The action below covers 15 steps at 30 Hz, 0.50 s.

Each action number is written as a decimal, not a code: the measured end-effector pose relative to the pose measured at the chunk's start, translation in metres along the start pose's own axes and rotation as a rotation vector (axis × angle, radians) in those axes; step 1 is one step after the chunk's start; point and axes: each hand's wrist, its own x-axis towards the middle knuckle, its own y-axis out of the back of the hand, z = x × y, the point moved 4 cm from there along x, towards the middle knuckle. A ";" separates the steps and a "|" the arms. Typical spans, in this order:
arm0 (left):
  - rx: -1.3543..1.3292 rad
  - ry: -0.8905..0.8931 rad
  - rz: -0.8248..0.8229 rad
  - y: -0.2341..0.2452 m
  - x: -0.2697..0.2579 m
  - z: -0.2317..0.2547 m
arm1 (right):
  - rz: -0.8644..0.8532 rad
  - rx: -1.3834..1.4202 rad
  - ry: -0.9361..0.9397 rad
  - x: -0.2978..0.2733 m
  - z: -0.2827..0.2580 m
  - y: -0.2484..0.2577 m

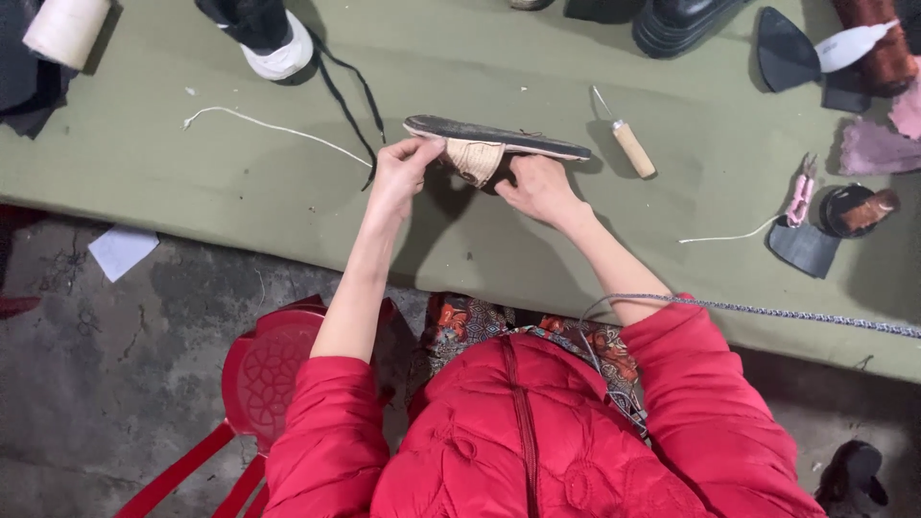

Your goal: Manually stitching a decorative strap onto a sandal sole using a needle and thread at a workbench.

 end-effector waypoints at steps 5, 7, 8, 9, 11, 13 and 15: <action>-0.048 0.016 -0.018 -0.005 0.024 -0.029 | -0.023 0.043 0.018 -0.002 0.010 0.010; -0.071 0.042 -0.044 -0.010 0.019 -0.024 | -0.032 0.062 0.032 -0.007 0.012 0.022; -0.121 0.049 -0.058 -0.013 0.017 -0.019 | -0.035 0.103 0.040 -0.011 0.013 0.030; -0.171 0.056 -0.072 -0.016 0.014 -0.014 | -0.038 0.144 0.048 -0.015 0.014 0.038; -0.181 0.058 -0.067 -0.017 0.021 -0.020 | -0.029 0.150 0.050 -0.031 0.020 0.053; -0.193 0.062 -0.056 -0.019 0.022 -0.020 | -0.023 0.157 0.056 -0.046 0.029 0.061; -0.211 0.041 -0.046 -0.024 0.019 -0.012 | 0.043 0.126 0.043 -0.060 0.044 0.068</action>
